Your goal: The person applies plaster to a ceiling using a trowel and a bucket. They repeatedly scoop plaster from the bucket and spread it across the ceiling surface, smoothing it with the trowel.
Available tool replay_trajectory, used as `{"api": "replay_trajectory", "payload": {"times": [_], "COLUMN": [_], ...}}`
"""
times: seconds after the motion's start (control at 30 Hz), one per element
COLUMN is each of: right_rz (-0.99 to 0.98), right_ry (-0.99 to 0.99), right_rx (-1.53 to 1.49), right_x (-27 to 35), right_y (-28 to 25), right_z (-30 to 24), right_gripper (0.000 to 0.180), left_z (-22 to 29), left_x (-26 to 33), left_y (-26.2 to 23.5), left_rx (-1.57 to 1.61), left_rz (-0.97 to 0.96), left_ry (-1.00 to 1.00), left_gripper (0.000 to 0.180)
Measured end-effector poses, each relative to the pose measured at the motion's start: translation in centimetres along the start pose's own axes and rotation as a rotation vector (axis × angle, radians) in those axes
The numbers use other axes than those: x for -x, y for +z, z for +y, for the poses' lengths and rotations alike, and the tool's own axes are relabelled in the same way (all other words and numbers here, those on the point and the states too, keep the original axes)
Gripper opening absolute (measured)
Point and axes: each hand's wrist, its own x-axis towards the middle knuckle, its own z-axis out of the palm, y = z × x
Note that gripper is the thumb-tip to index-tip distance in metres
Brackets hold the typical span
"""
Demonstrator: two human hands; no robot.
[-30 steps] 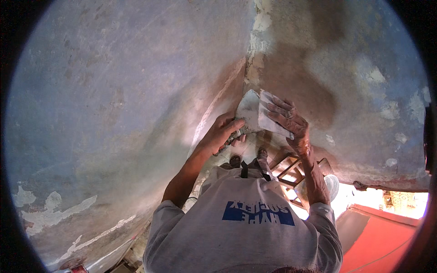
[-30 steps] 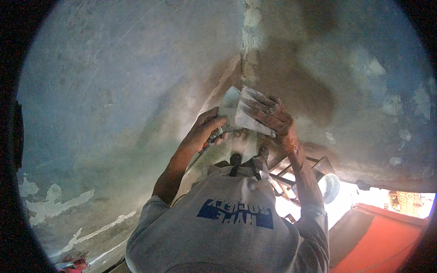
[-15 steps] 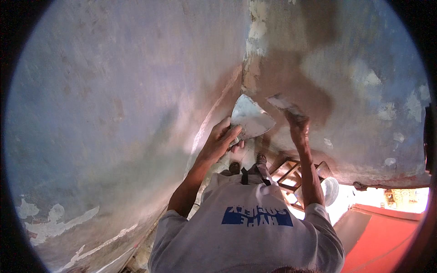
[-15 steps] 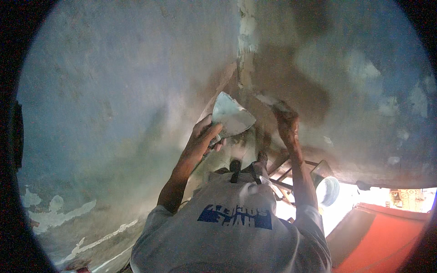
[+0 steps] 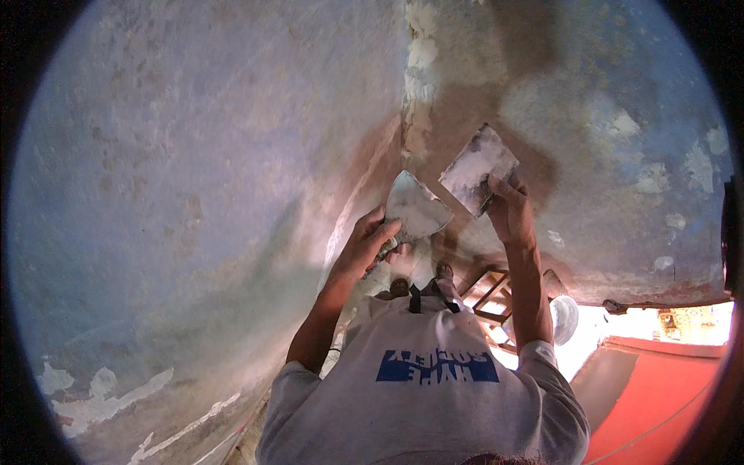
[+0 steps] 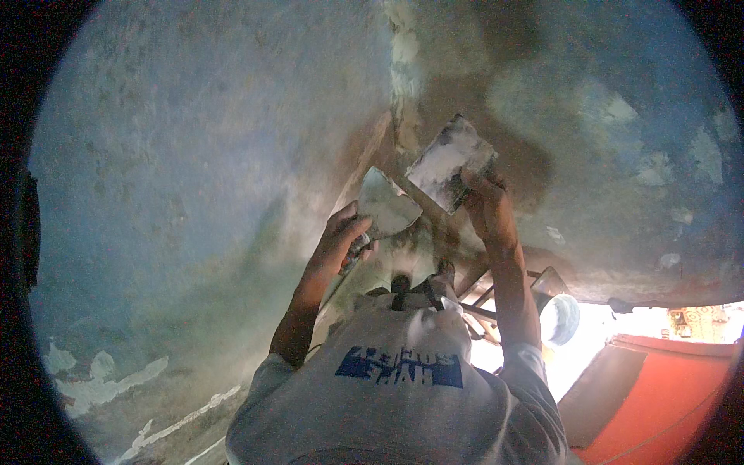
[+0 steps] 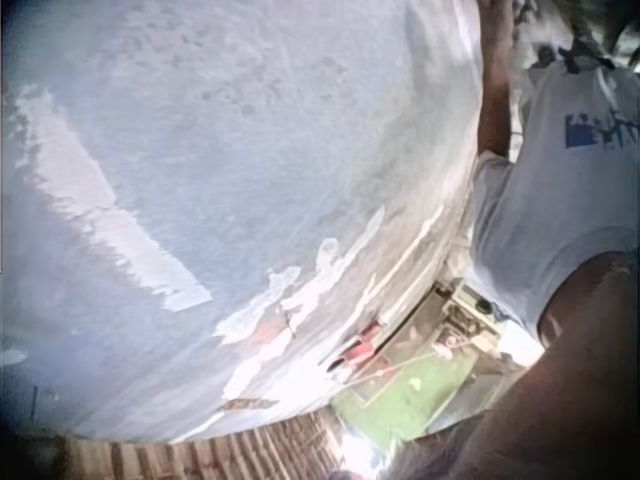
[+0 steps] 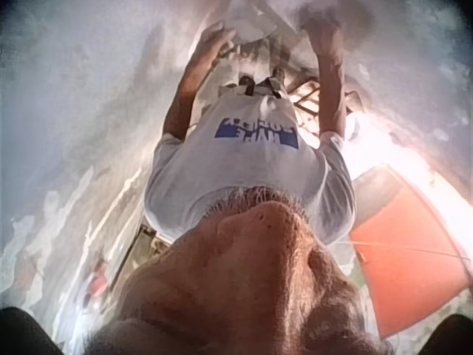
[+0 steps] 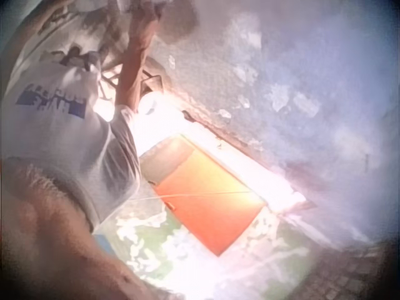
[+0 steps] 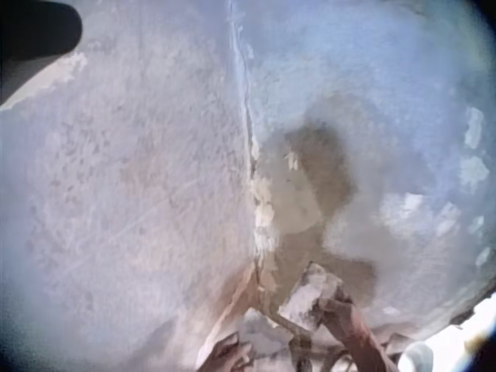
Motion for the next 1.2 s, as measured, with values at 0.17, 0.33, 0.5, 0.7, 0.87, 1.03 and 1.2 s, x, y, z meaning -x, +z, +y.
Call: {"api": "replay_trajectory", "payload": {"times": [0.17, 0.33, 0.5, 0.7, 0.87, 1.03, 1.2], "right_rz": [-0.054, 0.344, 0.229, 0.184, 0.122, 0.087, 0.200], "right_ry": [0.262, -0.061, 0.107, 0.291, 0.220, 0.132, 0.303], "right_rx": [-0.124, 0.241, 0.146, -0.137, -0.214, -0.295, -0.259], "right_x": [-1.7, -0.5, 3.4, 3.6, 3.4, 3.6, 3.7], "right_y": [-3.0, -3.3, -1.5, 1.4, -0.5, 0.6, -2.3], "right_z": [1.6, 2.2, 1.4, 4.0, 6.0, 3.3, 5.4], "right_gripper": [0.026, 0.019, 0.019, 0.019, 0.027, 0.029, 0.025], "left_z": [0.5, -1.1, -2.9, -5.3, -4.7, -7.0, -5.7], "left_x": [-0.3, -0.4, -1.4, -2.6, -3.6, -3.7, -2.6], "left_y": [-0.3, -1.2, -1.2, -1.2, -1.1, -2.1, -0.4], "left_rx": [-0.048, -0.196, -0.473, -1.052, -1.262, -1.151, -1.012], "left_rz": [-0.027, 0.043, 0.091, 0.161, 0.216, 0.185, 0.269], "left_ry": [-0.025, 0.093, 0.276, 0.571, 0.590, 0.511, 0.667], "left_gripper": [0.019, 0.024, 0.025, 0.046, 0.060, 0.058, 0.060]}}
